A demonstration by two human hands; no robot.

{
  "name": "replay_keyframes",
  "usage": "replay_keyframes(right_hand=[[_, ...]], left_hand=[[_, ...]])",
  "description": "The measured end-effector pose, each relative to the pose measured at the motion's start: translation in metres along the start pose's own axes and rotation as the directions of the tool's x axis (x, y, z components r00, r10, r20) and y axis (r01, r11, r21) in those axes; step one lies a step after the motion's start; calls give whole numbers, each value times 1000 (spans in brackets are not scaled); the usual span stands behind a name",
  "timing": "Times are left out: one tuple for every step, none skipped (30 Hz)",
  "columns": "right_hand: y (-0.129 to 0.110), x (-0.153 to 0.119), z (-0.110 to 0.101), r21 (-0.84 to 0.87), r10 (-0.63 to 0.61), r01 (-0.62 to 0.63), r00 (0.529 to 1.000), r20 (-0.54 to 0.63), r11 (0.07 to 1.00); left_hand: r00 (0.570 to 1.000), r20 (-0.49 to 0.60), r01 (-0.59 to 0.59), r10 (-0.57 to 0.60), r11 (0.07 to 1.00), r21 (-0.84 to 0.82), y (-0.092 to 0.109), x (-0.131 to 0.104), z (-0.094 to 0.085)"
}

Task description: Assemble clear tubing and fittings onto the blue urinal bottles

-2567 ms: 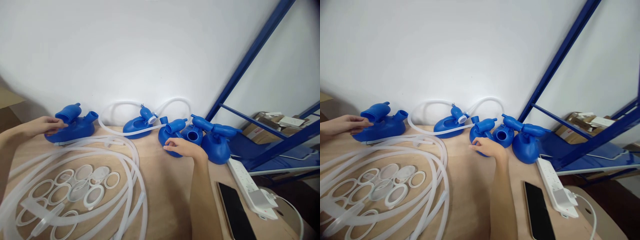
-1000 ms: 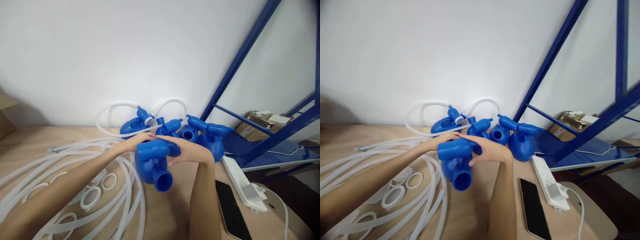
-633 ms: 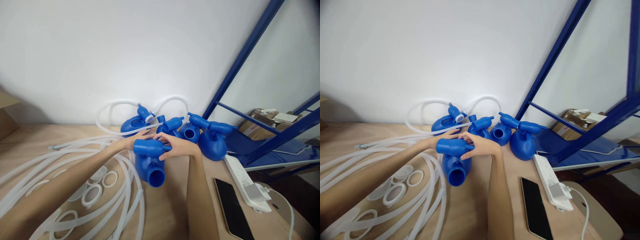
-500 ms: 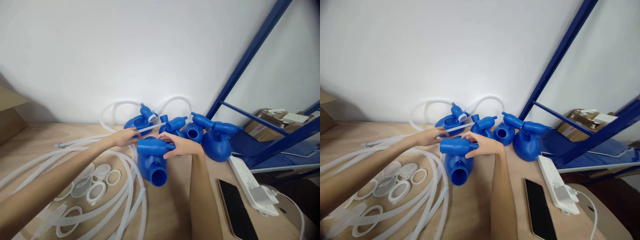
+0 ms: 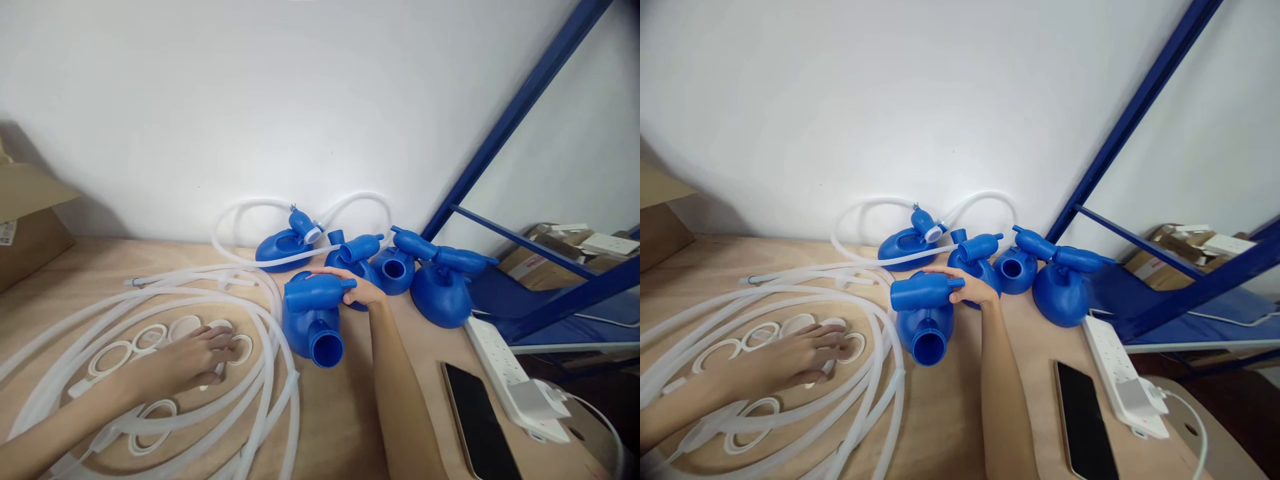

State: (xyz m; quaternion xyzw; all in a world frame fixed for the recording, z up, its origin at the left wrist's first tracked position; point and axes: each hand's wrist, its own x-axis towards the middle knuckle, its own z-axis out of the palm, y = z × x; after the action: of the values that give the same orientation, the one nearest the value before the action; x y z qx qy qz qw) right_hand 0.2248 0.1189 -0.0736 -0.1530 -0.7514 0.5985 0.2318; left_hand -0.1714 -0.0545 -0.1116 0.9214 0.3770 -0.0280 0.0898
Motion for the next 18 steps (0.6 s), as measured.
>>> replay_keyframes(right_hand=[[5,1,0,24,0,0,1000,-8,1000],[8,1,0,38,4,-3,1000,-14,999],[10,1,0,44,9,-8,1000,-17,999],[11,1,-1,46,15,-14,1000,-16,999],[12,1,-1,47,20,-19,1000,-14,999],[12,1,-1,52,26,-25,1000,-12,998],[12,1,-2,57,32,-32,999,-10,998],[12,1,-2,62,38,-37,999,-10,997],[12,0,-2,67,43,-42,999,-12,997],[11,0,-1,71,46,-45,999,-16,996],[11,0,-1,74,49,-48,999,-20,996],[11,-1,0,76,53,-51,998,-24,996],[10,-1,0,78,56,-53,998,-28,996],[9,-2,1,79,59,-57,998,-31,995],[8,-3,1,80,62,-60,997,-34,995],[8,-3,2,80,65,-62,997,-36,995],[7,-3,2,79,68,-65,997,-38,995],[6,-3,2,79,72,-68,997,-39,995]], left_hand=[[999,-48,-12,12,1000,6,-3,0,5],[995,-102,-20,21,1000,11,-6,0,9],[988,-155,-22,24,1000,17,-8,0,14],[979,-202,-21,25,1000,21,-9,1,19],[971,-239,-20,25,999,25,-10,2,23],[965,-260,-20,27,999,29,-9,3,26],[964,-264,-18,26,999,31,-7,6,27],[968,-251,-18,25,999,28,-5,10,25],[974,-225,-23,25,1000,13,-3,14,21],[981,-192,-34,31,999,-16,0,19,14],[987,-159,-47,37,997,-56,1,24,6],[990,-133,-54,40,993,-101,1,29,-5],[992,-116,-57,40,988,-142,0,33,-17],[994,-106,-44,26,984,-174,-2,36,-29],[995,-100,-14,-6,981,-194,-6,36,-43],[994,-93,31,-50,979,-202,-10,35,-55],[991,-83,91,-109,976,-200,-14,31,-67],[982,-66,158,-174,968,-196,-18,26,-77]])
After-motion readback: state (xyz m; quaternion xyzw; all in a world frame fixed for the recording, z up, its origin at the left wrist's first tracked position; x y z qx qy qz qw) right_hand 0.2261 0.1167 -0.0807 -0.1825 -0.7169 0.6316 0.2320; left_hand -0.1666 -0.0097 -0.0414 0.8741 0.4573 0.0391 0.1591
